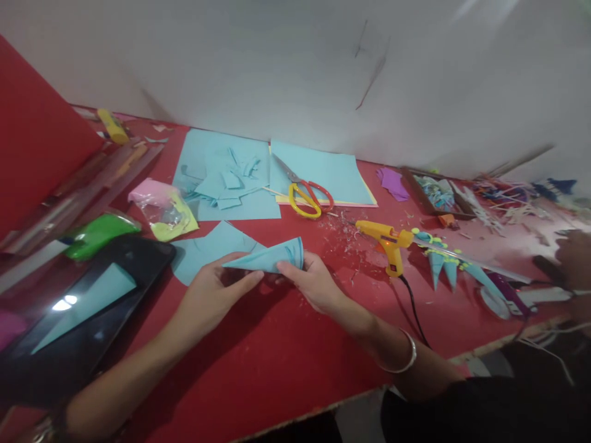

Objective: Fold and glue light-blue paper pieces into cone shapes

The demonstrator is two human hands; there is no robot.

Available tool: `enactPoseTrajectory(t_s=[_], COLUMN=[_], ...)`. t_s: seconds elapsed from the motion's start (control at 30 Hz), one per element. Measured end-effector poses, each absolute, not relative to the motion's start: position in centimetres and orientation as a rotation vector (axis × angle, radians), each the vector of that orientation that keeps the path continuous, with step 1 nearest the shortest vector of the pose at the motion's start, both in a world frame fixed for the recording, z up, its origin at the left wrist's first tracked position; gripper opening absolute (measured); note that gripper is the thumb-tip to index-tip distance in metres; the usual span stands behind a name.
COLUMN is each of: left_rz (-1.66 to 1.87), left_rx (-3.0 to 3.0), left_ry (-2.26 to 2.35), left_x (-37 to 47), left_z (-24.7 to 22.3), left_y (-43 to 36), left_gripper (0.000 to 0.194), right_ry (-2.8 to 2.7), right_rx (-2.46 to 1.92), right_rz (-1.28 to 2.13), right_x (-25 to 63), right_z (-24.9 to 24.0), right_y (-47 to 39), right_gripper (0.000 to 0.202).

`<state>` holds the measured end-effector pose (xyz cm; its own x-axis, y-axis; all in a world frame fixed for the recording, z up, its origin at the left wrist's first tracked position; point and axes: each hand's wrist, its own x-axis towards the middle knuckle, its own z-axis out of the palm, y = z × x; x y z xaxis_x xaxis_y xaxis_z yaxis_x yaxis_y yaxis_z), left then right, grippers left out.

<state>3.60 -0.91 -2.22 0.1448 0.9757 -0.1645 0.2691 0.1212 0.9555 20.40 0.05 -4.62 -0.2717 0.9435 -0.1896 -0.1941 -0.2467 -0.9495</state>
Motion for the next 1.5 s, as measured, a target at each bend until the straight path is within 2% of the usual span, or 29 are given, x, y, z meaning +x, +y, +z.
enactPoseTrajectory(t_s=[0.13, 0.27, 0.57, 1.27, 1.5], left_rz=[0.755, 0.824, 0.780, 0.959, 0.988], left_rx=[1.424, 1.402, 1.433, 1.236, 1.181], left_ry=[1.360, 1.448, 1.542, 1.438, 1.450], left_x=[3.85, 3.91, 3.83, 3.38, 3.11], left_z=[-2.24, -2.12, -2.14, -2.44, -2.78], left_y=[-1.12, -1.13, -1.08, -0.74, -0.62], left_gripper=[0.025, 0.027, 0.042, 0.033, 0.025], right_ry=[-1.331, -1.426, -1.453, -1.397, -1.402], right_rx=[-1.066, -1.089, -1.170, -1.137, -1.123], right_rz=[1.691, 1.688, 1.669, 1.657, 1.634], right_x=[20.60, 20.75, 20.55, 20.84, 20.92], right_z=[-4.01, -3.89, -3.62, -4.24, -4.36], right_y=[0.08, 0.15, -0.09, 0.21, 0.18], right_gripper=[0.033, 0.036, 0.042, 0.042, 0.041])
